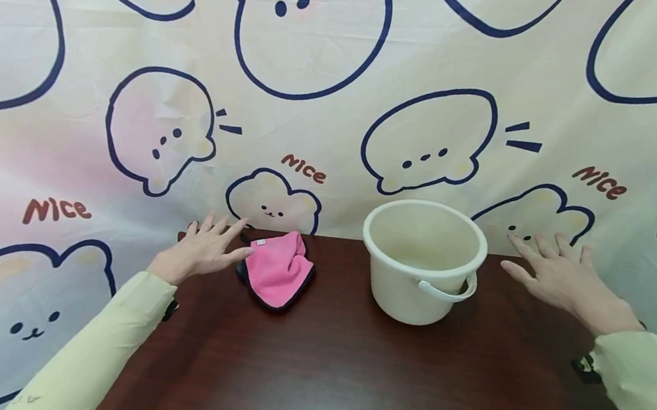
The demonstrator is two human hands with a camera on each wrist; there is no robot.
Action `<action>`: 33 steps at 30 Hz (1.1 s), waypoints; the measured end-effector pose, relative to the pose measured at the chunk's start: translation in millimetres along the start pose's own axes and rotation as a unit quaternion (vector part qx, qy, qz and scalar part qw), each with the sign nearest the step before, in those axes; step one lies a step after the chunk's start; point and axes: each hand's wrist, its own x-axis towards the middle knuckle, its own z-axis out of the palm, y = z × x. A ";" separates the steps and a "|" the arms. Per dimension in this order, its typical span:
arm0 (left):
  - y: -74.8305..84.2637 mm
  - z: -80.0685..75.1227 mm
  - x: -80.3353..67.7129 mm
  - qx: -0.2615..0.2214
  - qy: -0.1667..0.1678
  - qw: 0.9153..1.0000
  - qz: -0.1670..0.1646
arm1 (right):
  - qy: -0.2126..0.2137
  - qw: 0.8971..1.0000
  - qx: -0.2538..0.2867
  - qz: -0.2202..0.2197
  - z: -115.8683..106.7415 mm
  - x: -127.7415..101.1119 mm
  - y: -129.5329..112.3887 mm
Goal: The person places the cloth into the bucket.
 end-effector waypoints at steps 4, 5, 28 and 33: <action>4.6 3.5 0.2 -0.010 0.006 1.000 0.003 | 0.001 1.000 -0.006 -0.010 0.1 0.8 -6.0; 6.0 4.7 0.6 -0.010 0.007 1.000 0.004 | -0.001 1.000 -0.003 -0.011 0.1 1.1 -7.4; 50.2 39.1 28.9 -0.076 0.034 0.996 0.043 | -0.004 0.971 0.231 -0.057 -6.1 6.3 -33.0; 55.9 47.9 34.8 -0.108 0.035 0.993 0.039 | 0.006 0.955 0.295 -0.033 -6.2 4.4 -43.9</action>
